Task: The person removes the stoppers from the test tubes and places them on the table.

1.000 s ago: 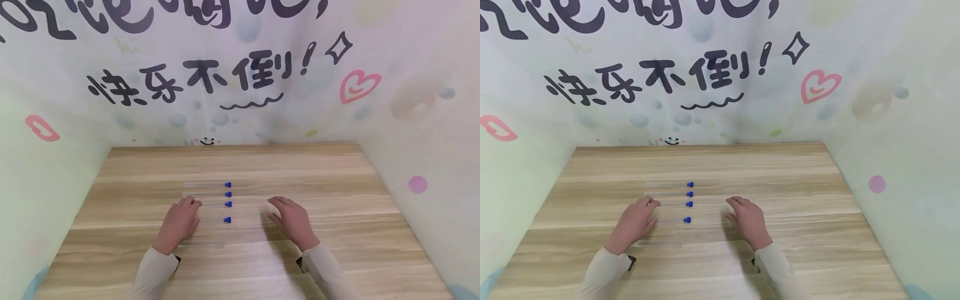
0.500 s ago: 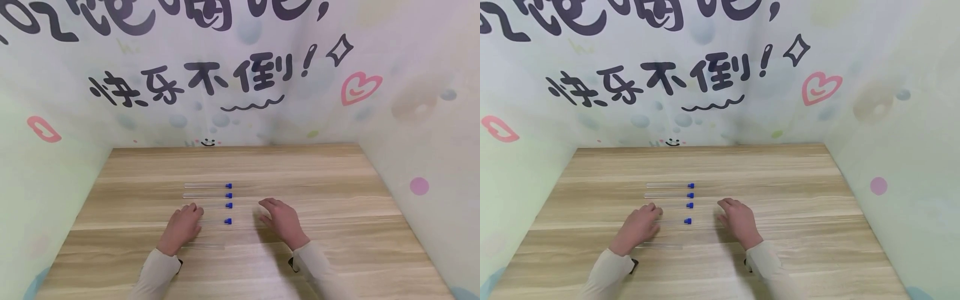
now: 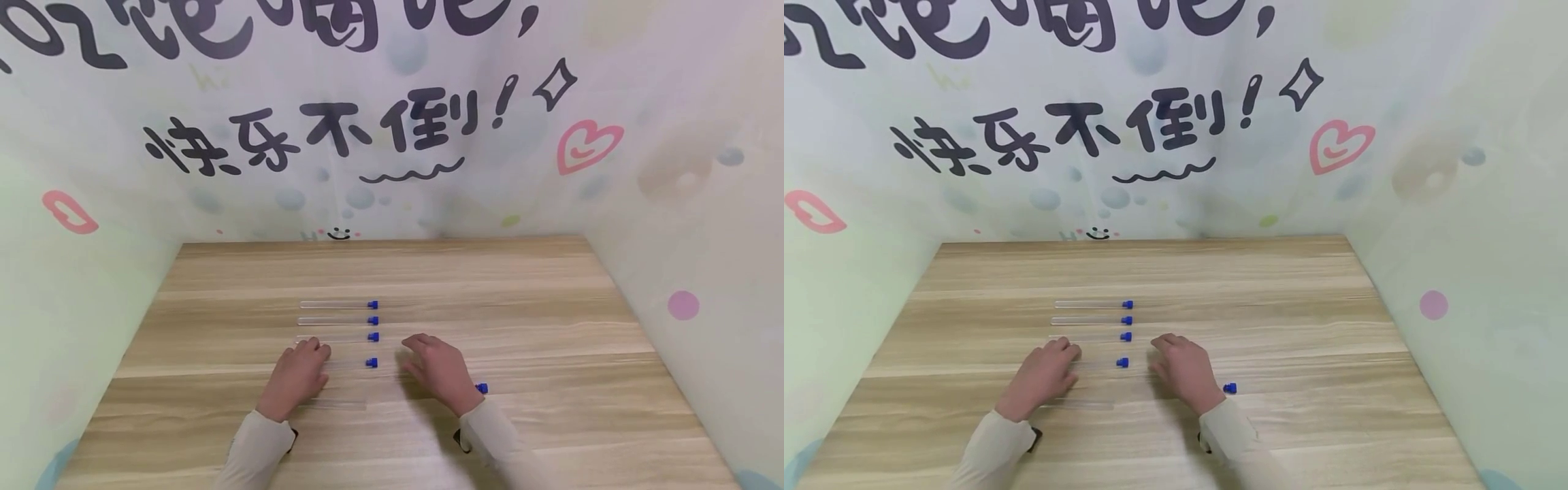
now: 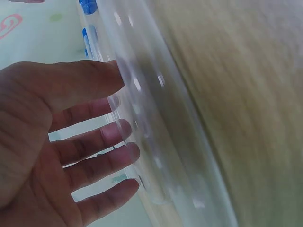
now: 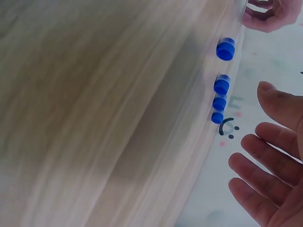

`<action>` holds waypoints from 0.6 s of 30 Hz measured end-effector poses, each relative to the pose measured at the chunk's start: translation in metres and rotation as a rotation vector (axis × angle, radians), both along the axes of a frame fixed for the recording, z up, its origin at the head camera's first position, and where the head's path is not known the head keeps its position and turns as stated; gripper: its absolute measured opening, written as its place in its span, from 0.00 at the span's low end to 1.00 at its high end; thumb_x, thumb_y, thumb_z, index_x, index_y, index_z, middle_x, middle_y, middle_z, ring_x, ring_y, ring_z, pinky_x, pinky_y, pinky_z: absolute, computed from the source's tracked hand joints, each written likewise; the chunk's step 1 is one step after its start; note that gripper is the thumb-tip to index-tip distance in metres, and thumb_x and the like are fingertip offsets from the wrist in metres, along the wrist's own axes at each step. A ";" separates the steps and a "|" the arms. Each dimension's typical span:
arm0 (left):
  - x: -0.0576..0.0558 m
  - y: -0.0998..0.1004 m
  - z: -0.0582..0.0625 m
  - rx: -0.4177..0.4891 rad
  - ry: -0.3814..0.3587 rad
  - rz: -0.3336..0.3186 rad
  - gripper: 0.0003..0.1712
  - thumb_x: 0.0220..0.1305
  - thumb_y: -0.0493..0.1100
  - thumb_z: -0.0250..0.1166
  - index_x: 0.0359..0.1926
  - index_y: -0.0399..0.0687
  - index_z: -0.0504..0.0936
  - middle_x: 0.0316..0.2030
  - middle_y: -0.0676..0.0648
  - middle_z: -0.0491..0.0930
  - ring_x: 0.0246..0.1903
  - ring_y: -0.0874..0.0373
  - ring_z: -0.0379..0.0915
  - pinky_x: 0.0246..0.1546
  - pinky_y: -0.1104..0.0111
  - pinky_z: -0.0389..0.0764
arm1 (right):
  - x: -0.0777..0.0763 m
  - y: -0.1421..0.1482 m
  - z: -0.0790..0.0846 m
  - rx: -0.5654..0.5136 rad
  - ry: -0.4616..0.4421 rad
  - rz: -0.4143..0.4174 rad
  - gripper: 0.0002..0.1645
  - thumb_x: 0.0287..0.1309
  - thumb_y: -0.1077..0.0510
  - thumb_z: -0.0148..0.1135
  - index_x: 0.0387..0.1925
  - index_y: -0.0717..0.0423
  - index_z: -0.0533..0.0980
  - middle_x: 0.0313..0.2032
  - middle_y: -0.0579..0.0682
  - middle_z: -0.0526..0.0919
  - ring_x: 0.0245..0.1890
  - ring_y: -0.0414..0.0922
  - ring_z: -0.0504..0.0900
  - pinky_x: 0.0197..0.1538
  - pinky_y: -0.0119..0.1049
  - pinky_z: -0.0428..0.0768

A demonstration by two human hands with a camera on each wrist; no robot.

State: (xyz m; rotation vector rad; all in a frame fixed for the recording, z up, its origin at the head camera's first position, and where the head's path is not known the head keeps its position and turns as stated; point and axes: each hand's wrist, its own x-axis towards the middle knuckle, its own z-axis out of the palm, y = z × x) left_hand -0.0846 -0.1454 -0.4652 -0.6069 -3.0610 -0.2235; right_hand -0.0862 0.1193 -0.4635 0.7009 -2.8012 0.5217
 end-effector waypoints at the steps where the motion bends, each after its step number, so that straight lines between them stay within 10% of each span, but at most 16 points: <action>1: 0.000 0.000 0.000 0.003 -0.002 0.001 0.13 0.48 0.39 0.72 0.34 0.44 0.78 0.30 0.46 0.75 0.33 0.49 0.74 0.30 0.56 0.75 | 0.000 -0.001 0.000 0.004 -0.007 0.003 0.20 0.48 0.53 0.72 0.44 0.55 0.81 0.43 0.49 0.85 0.44 0.47 0.84 0.43 0.38 0.82; 18: 0.000 -0.002 -0.005 0.028 0.001 -0.021 0.10 0.50 0.38 0.71 0.30 0.43 0.77 0.28 0.47 0.72 0.32 0.50 0.73 0.28 0.57 0.74 | -0.001 -0.011 -0.007 -0.012 -0.039 0.043 0.21 0.50 0.52 0.71 0.44 0.58 0.80 0.43 0.52 0.85 0.43 0.48 0.84 0.46 0.40 0.82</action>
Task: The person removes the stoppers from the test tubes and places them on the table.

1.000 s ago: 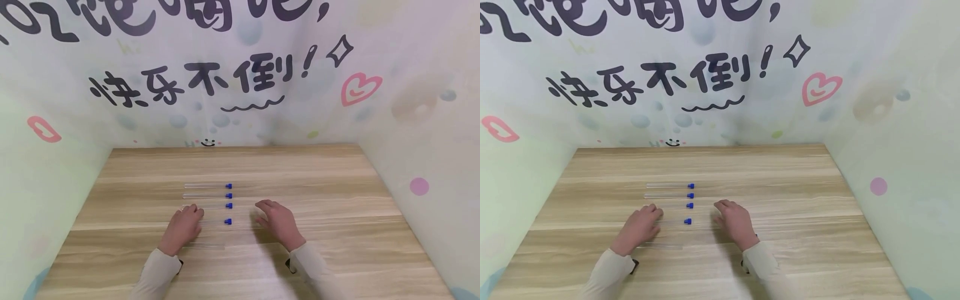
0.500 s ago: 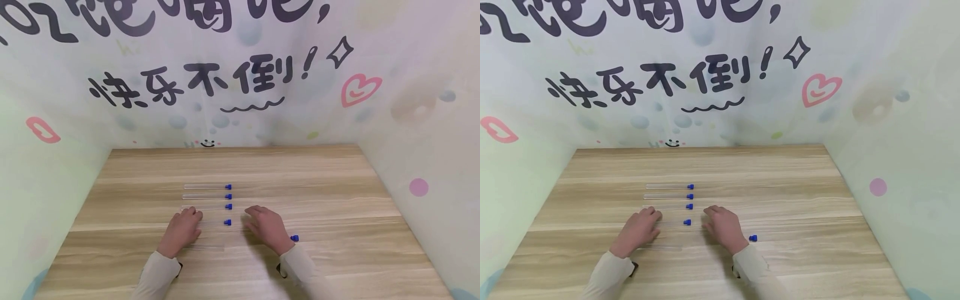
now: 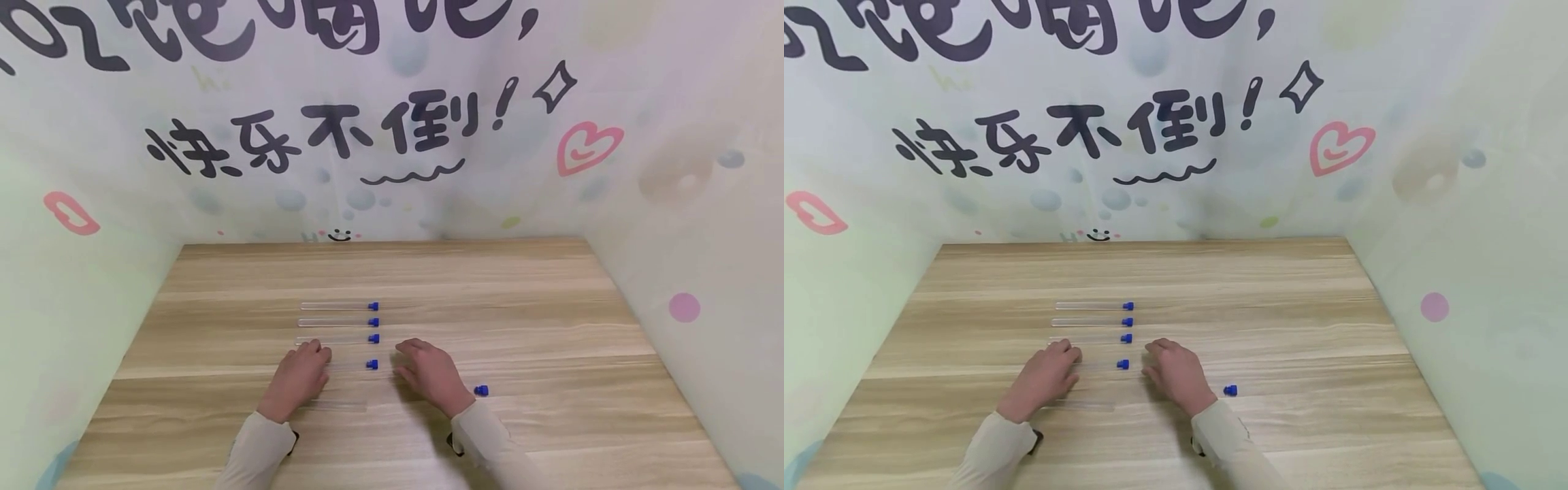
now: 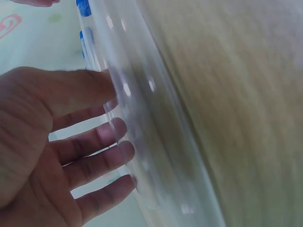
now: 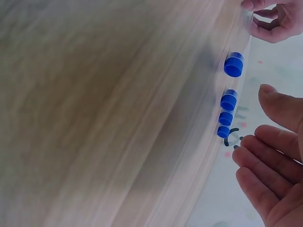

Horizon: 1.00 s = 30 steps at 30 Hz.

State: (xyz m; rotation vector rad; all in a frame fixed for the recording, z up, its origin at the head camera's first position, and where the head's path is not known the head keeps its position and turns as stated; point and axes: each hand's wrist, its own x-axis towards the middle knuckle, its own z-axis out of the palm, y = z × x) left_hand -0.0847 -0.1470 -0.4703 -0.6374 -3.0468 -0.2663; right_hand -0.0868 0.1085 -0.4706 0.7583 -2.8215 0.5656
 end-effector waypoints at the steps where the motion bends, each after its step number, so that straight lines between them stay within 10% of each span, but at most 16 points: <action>1: 0.001 0.000 0.000 0.001 0.006 -0.003 0.10 0.50 0.37 0.71 0.30 0.43 0.76 0.28 0.47 0.72 0.32 0.49 0.73 0.28 0.57 0.74 | 0.000 0.000 0.000 -0.003 -0.007 0.001 0.21 0.50 0.53 0.71 0.45 0.58 0.80 0.43 0.52 0.85 0.44 0.49 0.84 0.46 0.40 0.82; 30: 0.000 0.013 0.001 -0.043 0.022 -0.032 0.09 0.53 0.37 0.70 0.31 0.44 0.76 0.28 0.49 0.74 0.29 0.55 0.72 0.27 0.63 0.74 | 0.000 0.000 0.004 -0.003 -0.059 -0.007 0.21 0.51 0.53 0.70 0.45 0.59 0.80 0.44 0.53 0.85 0.44 0.49 0.84 0.47 0.40 0.81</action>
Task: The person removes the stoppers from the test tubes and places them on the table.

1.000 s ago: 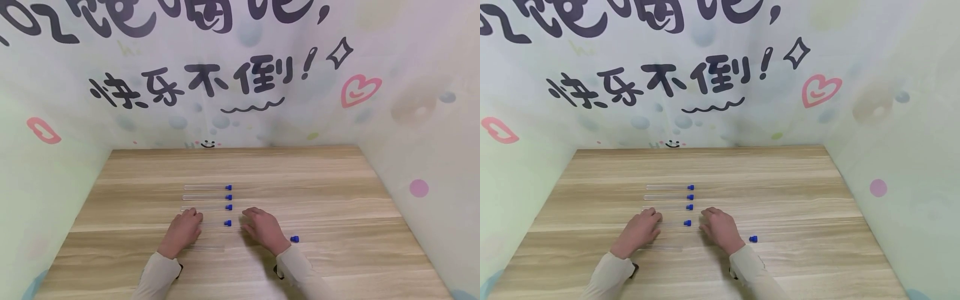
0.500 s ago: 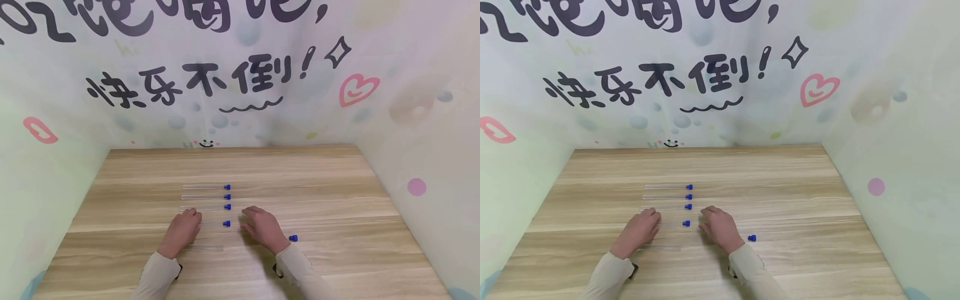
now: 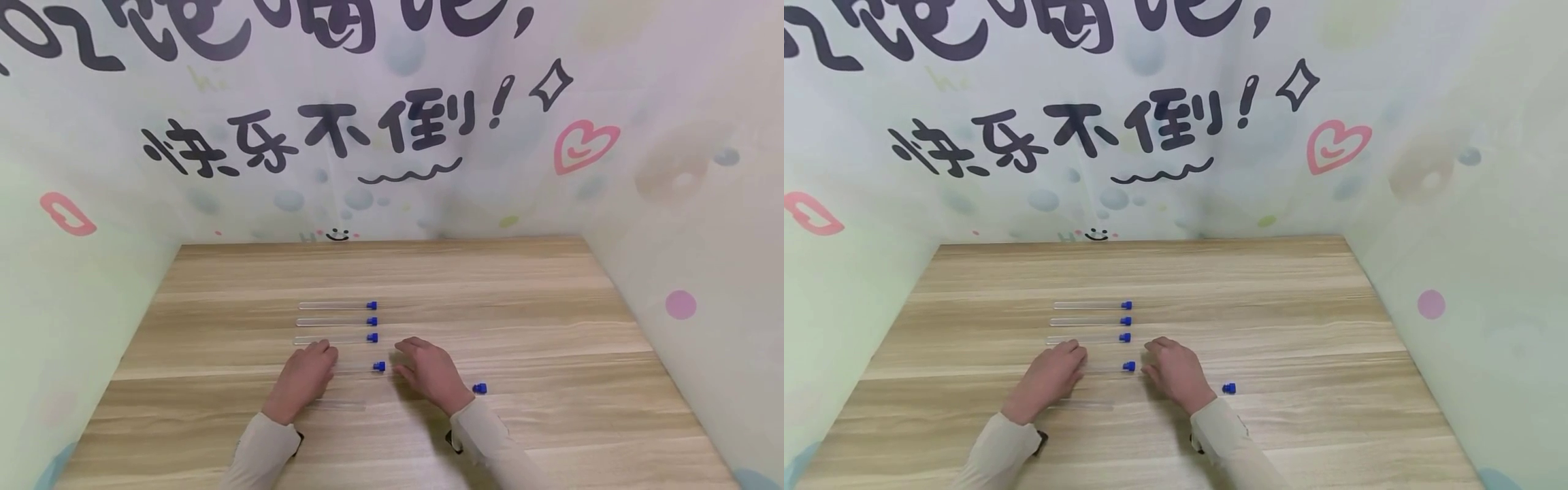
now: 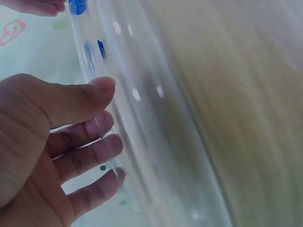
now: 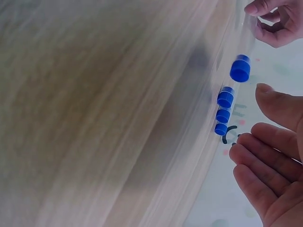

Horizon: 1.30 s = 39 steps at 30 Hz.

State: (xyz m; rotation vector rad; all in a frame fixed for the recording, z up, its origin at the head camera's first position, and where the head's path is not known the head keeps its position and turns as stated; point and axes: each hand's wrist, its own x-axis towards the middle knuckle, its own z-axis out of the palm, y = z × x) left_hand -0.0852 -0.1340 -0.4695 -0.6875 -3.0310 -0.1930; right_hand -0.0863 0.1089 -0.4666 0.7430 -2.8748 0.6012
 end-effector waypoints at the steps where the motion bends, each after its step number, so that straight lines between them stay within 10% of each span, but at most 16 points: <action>1: 0.000 0.002 0.001 0.001 0.001 -0.001 0.09 0.53 0.37 0.70 0.31 0.44 0.77 0.29 0.49 0.74 0.29 0.55 0.72 0.27 0.63 0.74 | 0.000 0.000 0.001 0.001 0.000 0.000 0.21 0.52 0.52 0.70 0.45 0.59 0.80 0.44 0.53 0.85 0.44 0.49 0.84 0.47 0.40 0.81; 39: 0.001 0.045 0.029 -0.061 0.101 -0.088 0.10 0.54 0.42 0.71 0.35 0.43 0.80 0.32 0.50 0.77 0.33 0.58 0.75 0.30 0.67 0.76 | 0.004 0.011 0.005 0.004 0.056 -0.002 0.08 0.48 0.60 0.71 0.33 0.56 0.83 0.34 0.49 0.87 0.34 0.43 0.86 0.37 0.35 0.82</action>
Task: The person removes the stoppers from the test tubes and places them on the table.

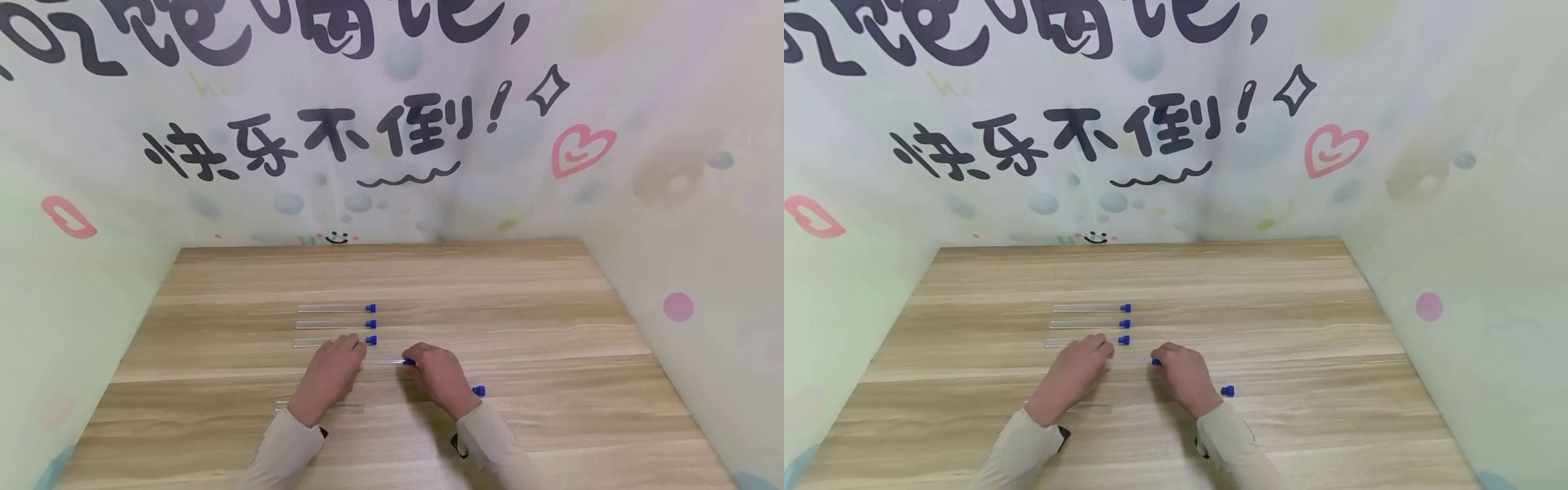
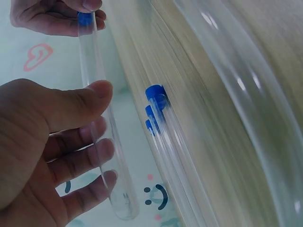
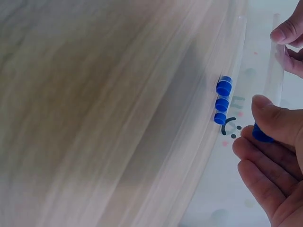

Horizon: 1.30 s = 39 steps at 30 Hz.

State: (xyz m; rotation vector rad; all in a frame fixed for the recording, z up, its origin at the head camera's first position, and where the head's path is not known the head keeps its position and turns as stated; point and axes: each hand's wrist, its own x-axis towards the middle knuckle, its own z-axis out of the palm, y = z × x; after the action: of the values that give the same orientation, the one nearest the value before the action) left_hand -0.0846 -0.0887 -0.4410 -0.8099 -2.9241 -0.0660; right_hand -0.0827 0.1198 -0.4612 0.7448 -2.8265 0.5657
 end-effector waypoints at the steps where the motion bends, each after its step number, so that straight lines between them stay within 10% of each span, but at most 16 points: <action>1: 0.000 0.000 0.000 -0.005 0.011 -0.008 0.11 0.54 0.42 0.71 0.35 0.43 0.80 0.32 0.50 0.77 0.33 0.58 0.75 0.30 0.68 0.75 | 0.000 0.001 0.000 -0.002 0.004 0.007 0.08 0.47 0.61 0.72 0.33 0.56 0.83 0.33 0.49 0.87 0.34 0.43 0.86 0.36 0.35 0.82; 17: -0.001 0.003 -0.001 -0.040 0.128 -0.076 0.11 0.52 0.42 0.72 0.33 0.46 0.79 0.32 0.52 0.77 0.32 0.60 0.74 0.27 0.71 0.69 | -0.001 0.012 0.006 0.054 0.040 0.116 0.09 0.46 0.60 0.72 0.34 0.56 0.84 0.30 0.47 0.86 0.30 0.40 0.85 0.35 0.31 0.82; 39: -0.002 0.006 0.004 0.058 0.174 -0.057 0.10 0.50 0.39 0.73 0.30 0.40 0.81 0.27 0.48 0.77 0.27 0.57 0.73 0.25 0.70 0.72 | 0.000 0.007 0.005 -0.125 0.147 -0.067 0.11 0.44 0.62 0.73 0.33 0.60 0.84 0.30 0.50 0.86 0.28 0.42 0.85 0.32 0.33 0.82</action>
State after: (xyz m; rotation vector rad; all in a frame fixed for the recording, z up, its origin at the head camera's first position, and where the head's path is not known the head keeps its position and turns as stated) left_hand -0.0871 -0.0830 -0.4369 -0.8453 -2.7240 -0.0809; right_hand -0.0828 0.1267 -0.4562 0.6391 -2.6431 0.6415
